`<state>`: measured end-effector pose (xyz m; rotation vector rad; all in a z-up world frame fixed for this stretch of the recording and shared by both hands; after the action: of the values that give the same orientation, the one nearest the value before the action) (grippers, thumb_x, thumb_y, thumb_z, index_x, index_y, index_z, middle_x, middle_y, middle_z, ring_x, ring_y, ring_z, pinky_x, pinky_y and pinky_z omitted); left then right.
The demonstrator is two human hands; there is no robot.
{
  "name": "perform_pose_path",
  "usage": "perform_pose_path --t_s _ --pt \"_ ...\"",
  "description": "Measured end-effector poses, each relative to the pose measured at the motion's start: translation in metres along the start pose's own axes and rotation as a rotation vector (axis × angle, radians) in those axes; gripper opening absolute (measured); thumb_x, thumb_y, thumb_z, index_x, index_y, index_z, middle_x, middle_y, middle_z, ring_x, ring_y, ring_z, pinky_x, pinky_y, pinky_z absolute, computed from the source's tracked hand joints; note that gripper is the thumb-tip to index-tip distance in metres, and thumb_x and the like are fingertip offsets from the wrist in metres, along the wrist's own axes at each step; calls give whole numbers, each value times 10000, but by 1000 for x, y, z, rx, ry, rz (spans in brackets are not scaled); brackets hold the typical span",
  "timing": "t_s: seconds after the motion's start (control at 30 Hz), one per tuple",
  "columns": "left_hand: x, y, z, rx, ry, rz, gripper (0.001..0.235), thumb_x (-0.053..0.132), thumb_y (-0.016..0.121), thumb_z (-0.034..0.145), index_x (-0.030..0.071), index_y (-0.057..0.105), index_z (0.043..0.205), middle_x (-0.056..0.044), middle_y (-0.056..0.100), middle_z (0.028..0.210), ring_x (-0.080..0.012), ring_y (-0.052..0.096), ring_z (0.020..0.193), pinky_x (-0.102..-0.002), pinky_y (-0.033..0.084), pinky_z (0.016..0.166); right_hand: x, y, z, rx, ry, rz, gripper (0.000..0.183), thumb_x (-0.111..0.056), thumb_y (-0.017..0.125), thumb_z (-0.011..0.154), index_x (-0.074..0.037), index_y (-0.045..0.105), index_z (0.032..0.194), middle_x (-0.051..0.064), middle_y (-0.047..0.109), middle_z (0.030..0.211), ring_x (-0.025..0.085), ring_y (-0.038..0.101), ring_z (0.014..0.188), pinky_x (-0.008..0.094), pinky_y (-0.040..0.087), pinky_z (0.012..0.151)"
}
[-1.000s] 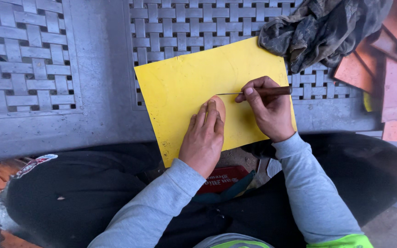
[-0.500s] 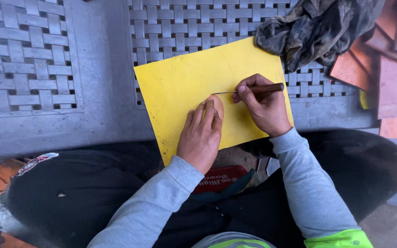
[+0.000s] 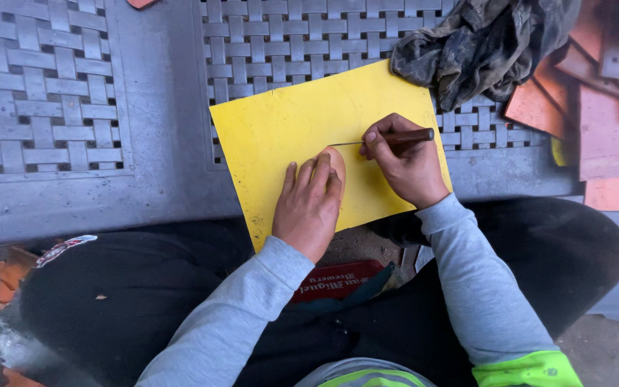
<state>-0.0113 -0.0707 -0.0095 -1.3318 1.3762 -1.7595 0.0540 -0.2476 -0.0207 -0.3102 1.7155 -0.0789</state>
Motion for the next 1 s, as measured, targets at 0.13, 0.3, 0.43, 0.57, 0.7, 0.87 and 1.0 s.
perform_pose_path --t_s 0.13,0.3,0.43,0.57,0.7,0.87,1.0 --pt "-3 2 0 16 -14 -31 382 125 705 848 -32 680 1196 -204 531 1436 -340 506 1334 -593 337 1175 -4 0 -8 18 -81 -8 121 -66 625 1047 10 619 953 57 700 863 97 689 821 250 564 749" --pt "-6 5 -2 39 -9 -52 414 178 753 839 -2 686 1206 -191 527 1447 -343 498 1351 -584 318 1192 -9 3 -24 22 -84 -38 139 -50 618 1030 8 589 907 52 706 844 93 710 811 241 584 743" --pt "-7 6 -4 39 -13 -67 431 191 763 839 5 680 1219 -169 518 1453 -325 492 1352 -577 315 1203 -12 9 -41 40 -50 -12 141 -38 600 1024 13 551 901 61 693 832 94 700 801 232 569 710" --pt "-8 7 -6 41 -11 -78 448 207 770 844 10 674 1234 -157 509 1449 -318 483 1348 -578 312 1202 -18 16 -63 92 12 -23 136 -34 595 1007 11 554 886 50 685 812 73 668 757 221 537 651" --pt "-9 8 -4 19 -19 -67 475 225 771 830 20 664 1244 -151 507 1448 -323 478 1345 -574 299 1198 -30 26 -91 161 10 -153 130 -44 606 977 5 597 857 34 676 727 43 600 649 223 497 557" --pt "-8 11 -5 37 -20 -62 495 259 774 839 22 651 1256 -159 489 1473 -336 470 1345 -569 292 1198 -36 44 -125 181 63 -306 120 -73 666 932 12 632 855 94 556 572 87 462 498 278 371 474" --pt "-8 12 -6 25 -26 -72 485 244 767 851 8 647 1258 -166 491 1479 -338 477 1348 -563 295 1209 -26 41 -140 115 102 -203 125 -82 651 945 -10 627 845 40 649 645 68 545 544 248 434 504"
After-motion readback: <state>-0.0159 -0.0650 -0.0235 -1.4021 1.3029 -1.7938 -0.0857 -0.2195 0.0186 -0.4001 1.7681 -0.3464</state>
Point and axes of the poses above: each hand's wrist, its own z-axis towards the middle knuckle, its own y-axis out of the palm, x = y × z, the point moved 3 cm from there along z, towards the middle knuckle
